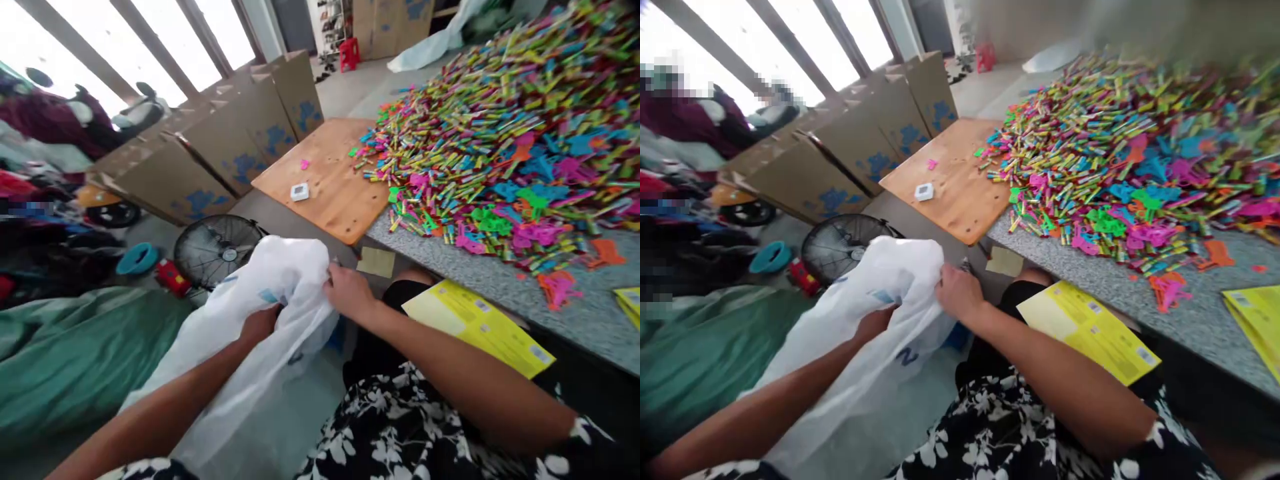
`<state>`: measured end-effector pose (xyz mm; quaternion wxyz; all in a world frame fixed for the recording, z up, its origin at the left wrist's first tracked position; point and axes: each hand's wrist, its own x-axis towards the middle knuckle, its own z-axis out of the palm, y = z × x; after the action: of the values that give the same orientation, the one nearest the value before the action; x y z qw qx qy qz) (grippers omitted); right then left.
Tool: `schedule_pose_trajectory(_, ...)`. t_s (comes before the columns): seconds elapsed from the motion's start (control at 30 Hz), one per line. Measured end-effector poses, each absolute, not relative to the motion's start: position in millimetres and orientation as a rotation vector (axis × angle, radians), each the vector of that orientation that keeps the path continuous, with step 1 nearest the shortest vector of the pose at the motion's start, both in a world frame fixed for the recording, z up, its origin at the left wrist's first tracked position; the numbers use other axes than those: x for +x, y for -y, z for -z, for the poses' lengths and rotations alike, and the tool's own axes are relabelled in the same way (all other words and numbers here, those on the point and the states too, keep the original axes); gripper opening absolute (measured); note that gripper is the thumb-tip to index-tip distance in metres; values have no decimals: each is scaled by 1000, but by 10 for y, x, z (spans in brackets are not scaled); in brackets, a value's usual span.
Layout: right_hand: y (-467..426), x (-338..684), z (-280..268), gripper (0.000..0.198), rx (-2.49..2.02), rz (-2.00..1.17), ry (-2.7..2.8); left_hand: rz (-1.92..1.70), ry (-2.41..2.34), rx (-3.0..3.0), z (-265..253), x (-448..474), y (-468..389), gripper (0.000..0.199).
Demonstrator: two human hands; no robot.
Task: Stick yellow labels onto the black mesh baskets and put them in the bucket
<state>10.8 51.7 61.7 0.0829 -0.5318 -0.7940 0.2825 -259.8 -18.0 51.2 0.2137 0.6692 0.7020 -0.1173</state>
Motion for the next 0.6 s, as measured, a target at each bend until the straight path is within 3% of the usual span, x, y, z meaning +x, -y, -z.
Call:
schedule_pose_trajectory(0.13,-654,220,-662,35,-1707,-815,2406,328,-1964,1908,-655,-2719,601,38)
schedule_pose_trajectory(0.37,-341,548,-744,17,-1591,-958,2725,328,-2176,1708,-809,-3246,930,66)
schedule_pose_trajectory(0.47,-105,423,-1025,43,-1439,-839,2707,311,-2173,1695,-685,-3125,1018,64)
schedule_pose_trajectory(0.6,195,-66,-1111,89,-766,-720,2593,231,-2023,1790,-501,-2715,1148,42)
